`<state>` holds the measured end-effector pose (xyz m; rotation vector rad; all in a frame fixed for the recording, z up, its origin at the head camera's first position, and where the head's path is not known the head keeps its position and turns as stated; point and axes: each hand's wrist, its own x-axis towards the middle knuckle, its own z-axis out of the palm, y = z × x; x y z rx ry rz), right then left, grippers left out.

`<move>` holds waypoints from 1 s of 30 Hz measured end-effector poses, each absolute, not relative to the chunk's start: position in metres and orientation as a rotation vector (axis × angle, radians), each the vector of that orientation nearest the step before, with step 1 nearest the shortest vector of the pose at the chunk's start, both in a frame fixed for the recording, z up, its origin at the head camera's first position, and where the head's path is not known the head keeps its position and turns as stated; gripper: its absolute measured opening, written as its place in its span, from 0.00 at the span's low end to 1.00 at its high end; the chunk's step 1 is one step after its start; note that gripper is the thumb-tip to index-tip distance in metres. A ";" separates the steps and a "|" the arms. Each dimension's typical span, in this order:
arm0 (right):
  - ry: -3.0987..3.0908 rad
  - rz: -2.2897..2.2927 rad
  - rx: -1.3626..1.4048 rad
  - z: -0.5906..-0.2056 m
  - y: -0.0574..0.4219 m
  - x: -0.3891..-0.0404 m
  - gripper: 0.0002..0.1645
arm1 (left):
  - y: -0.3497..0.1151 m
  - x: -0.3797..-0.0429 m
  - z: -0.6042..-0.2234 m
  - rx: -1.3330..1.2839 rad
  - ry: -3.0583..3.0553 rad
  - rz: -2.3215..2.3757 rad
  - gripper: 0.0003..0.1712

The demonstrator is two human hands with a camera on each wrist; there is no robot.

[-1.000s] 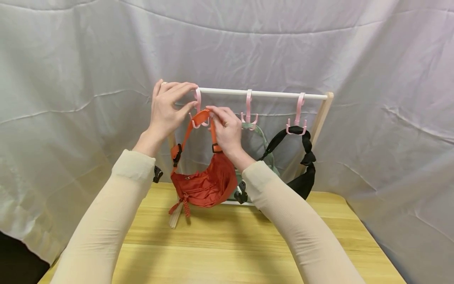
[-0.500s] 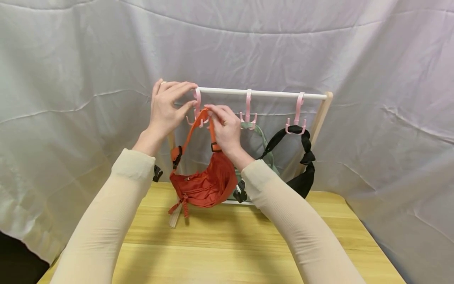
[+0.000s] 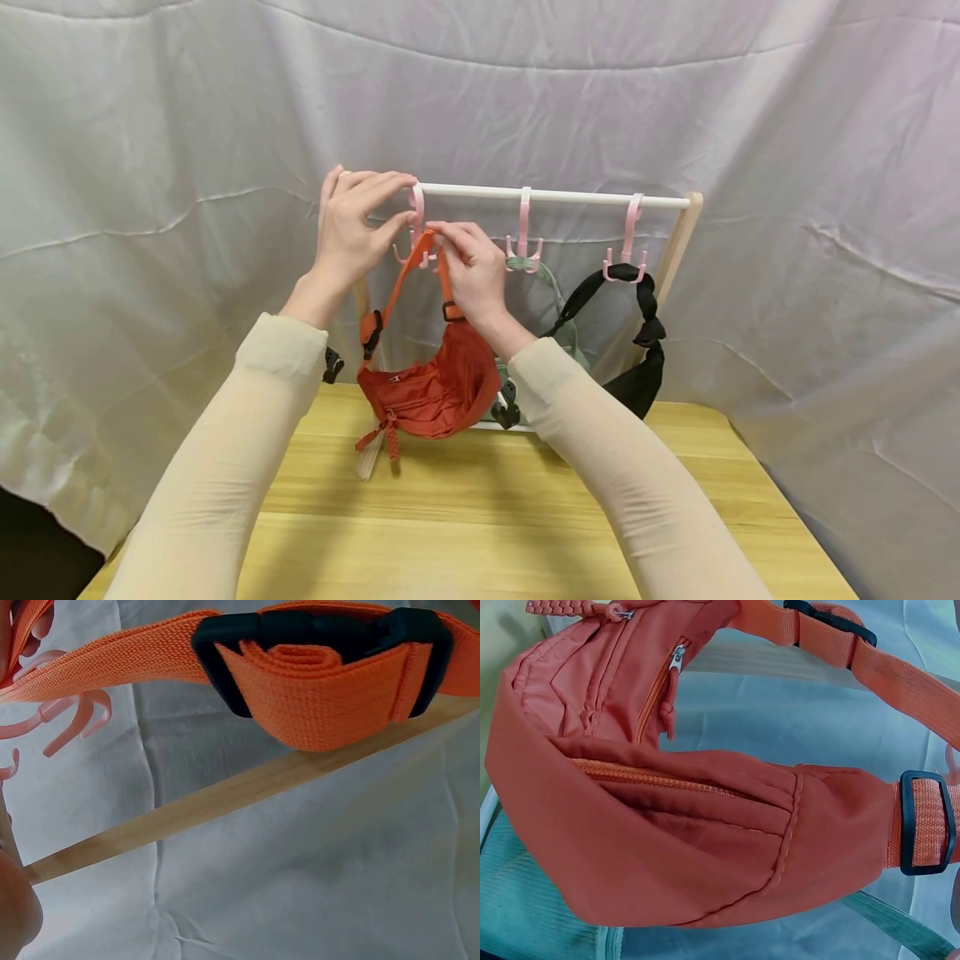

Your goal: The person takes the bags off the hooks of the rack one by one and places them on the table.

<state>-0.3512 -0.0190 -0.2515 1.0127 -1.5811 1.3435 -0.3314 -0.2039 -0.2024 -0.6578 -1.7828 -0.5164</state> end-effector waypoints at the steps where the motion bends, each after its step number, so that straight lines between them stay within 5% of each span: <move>1: -1.586 1.336 1.013 -0.252 -0.019 -0.351 0.11 | -0.204 -0.331 -0.202 -0.657 -1.784 -0.518 0.22; 30: -1.479 1.373 1.097 -0.246 -0.028 -0.323 0.10 | -0.203 -0.331 -0.203 -0.661 -1.769 -0.517 0.22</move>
